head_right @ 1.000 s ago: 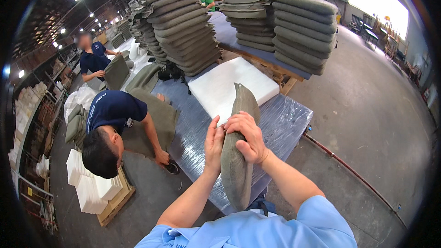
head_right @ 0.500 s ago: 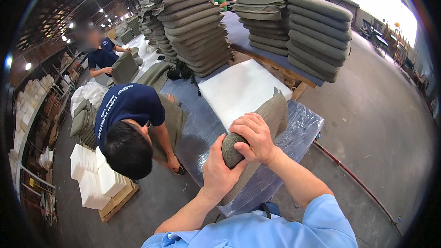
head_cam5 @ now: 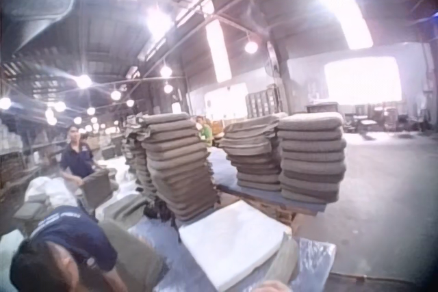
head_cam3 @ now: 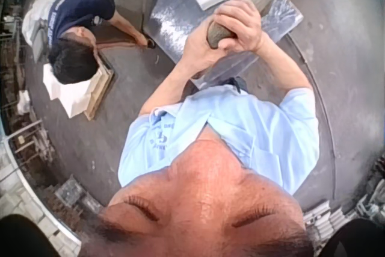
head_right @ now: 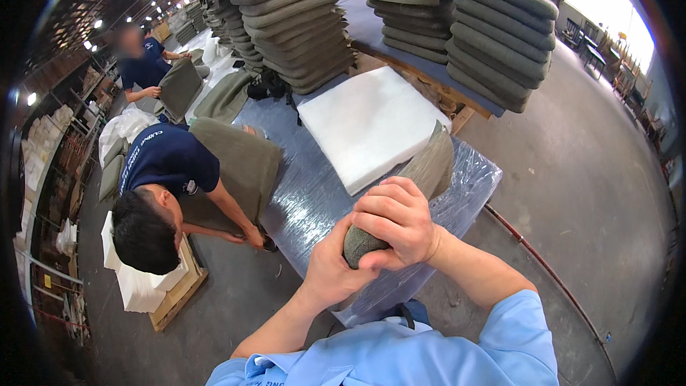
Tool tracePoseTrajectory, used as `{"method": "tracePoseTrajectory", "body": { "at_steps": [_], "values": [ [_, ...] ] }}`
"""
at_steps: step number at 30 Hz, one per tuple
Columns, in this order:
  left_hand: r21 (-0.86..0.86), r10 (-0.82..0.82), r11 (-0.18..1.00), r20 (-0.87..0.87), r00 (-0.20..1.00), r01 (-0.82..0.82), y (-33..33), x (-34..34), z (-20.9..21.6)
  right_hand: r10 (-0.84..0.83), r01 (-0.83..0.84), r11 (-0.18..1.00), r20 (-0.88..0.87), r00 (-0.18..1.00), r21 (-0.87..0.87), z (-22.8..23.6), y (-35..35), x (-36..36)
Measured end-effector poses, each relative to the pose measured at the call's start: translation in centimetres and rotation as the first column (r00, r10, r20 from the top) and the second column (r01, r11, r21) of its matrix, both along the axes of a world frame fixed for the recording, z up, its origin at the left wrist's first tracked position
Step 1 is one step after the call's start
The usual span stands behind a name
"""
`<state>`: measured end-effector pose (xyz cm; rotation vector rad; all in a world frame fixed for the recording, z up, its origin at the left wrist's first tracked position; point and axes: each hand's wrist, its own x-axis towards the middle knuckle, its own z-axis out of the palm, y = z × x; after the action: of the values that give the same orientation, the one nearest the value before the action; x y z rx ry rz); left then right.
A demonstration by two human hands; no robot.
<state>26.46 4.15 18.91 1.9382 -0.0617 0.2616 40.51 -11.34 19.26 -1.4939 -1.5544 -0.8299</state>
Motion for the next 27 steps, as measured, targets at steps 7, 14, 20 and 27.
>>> {"method": "tracePoseTrajectory", "body": {
  "at_steps": [7, 14, 20, 27],
  "values": [
    [-0.069, -0.176, 0.984, -0.216, 0.96, 0.165, 0.3, 1.1, 1.6, -0.019, 0.014, 0.994, -0.048, 0.999, -0.107, 1.5, 0.2, 0.0],
    [-0.186, -0.251, 0.954, -0.072, 0.965, 0.234, -0.8, 0.9, -0.2, 0.012, -0.048, 0.929, -0.099, 0.995, -0.366, 3.5, -0.3, -0.2],
    [-0.076, -0.27, 0.96, -0.012, 0.963, 0.269, -2.0, -0.1, -1.6, -0.01, -0.06, 0.891, -0.152, 0.988, -0.449, 5.1, -1.0, -1.3],
    [-0.108, 0.064, 0.993, 0.23, 0.971, -0.04, -3.5, -2.6, -2.3, 0.06, -0.155, 0.938, -0.296, 0.953, -0.31, 3.7, -0.3, -1.6]
  ]
}}
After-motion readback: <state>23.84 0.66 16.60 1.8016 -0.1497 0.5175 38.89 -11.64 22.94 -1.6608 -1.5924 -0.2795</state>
